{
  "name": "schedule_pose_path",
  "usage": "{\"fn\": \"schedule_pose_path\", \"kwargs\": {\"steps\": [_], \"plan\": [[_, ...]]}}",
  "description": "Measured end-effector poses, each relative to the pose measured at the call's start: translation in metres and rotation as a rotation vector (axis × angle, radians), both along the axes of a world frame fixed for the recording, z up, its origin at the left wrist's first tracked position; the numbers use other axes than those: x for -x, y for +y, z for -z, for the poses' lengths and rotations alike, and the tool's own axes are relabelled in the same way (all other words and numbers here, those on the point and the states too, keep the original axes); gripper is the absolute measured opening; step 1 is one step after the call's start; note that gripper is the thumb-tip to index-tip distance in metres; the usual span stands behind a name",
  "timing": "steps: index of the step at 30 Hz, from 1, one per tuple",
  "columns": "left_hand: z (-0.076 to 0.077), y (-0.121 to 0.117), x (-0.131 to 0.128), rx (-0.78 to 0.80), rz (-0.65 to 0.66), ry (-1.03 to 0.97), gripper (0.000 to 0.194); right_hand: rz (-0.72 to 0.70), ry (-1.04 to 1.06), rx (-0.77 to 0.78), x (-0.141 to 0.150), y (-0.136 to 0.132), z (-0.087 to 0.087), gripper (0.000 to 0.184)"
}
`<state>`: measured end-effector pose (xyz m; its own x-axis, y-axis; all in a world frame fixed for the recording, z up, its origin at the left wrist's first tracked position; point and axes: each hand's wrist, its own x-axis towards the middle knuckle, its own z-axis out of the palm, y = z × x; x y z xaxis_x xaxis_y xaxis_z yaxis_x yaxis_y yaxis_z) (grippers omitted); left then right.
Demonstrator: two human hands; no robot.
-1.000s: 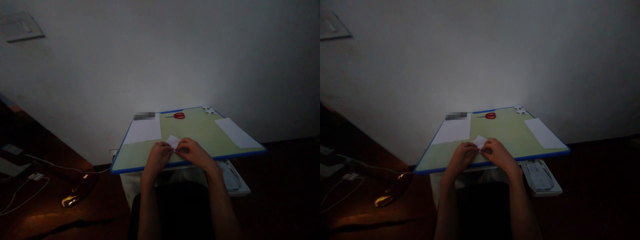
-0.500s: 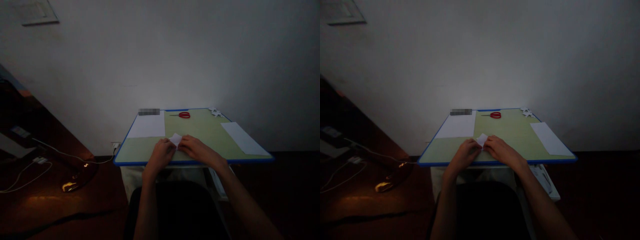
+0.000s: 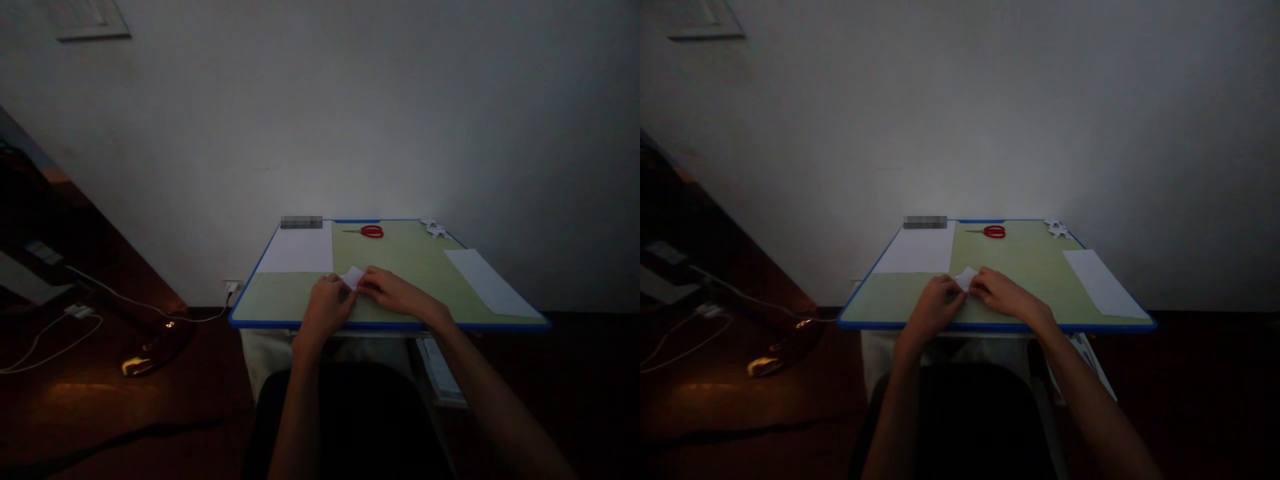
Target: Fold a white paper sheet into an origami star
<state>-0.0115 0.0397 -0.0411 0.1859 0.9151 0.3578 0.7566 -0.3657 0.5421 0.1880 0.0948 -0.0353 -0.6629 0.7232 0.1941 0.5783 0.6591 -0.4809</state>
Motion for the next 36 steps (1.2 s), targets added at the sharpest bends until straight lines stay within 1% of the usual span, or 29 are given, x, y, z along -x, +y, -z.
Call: {"fn": "schedule_pose_path", "kwargs": {"steps": [4,8,11,14,18,21,25,29,33,36], "plan": [[-0.005,0.01,0.0,0.05,-0.001,0.01,0.014,-0.053,-0.035,0.077,-0.002,0.013,-0.004,0.02],[-0.012,0.02,-0.001,0.104,0.027,0.025,0.013,-0.161,-0.07,0.2,-0.01,0.027,-0.017,0.024],[-0.014,0.022,-0.001,0.114,0.041,0.038,0.013,-0.207,-0.085,0.257,-0.014,0.034,-0.026,0.022],[-0.014,0.021,-0.002,0.107,0.041,0.045,0.013,-0.199,-0.092,0.25,-0.013,0.036,-0.03,0.02],[-0.009,0.02,-0.003,0.077,0.005,0.042,0.014,-0.145,-0.102,0.198,-0.008,0.037,-0.031,0.017],[-0.006,0.02,-0.004,0.058,-0.015,0.038,0.016,-0.116,-0.128,0.214,-0.004,0.041,-0.03,0.019],[-0.006,0.02,-0.002,0.034,-0.019,0.043,0.012,-0.125,-0.148,0.257,-0.003,0.047,-0.03,0.021],[-0.006,0.02,-0.001,0.039,-0.006,0.062,0.012,-0.146,-0.136,0.245,-0.004,0.047,-0.029,0.019],[-0.009,0.025,0.001,0.071,0.021,0.081,0.012,-0.164,-0.125,0.228,-0.006,0.046,-0.026,0.016],[-0.018,0.034,0.004,0.123,0.071,0.11,0.012,-0.169,-0.125,0.234,-0.007,0.048,-0.025,0.018]]}}
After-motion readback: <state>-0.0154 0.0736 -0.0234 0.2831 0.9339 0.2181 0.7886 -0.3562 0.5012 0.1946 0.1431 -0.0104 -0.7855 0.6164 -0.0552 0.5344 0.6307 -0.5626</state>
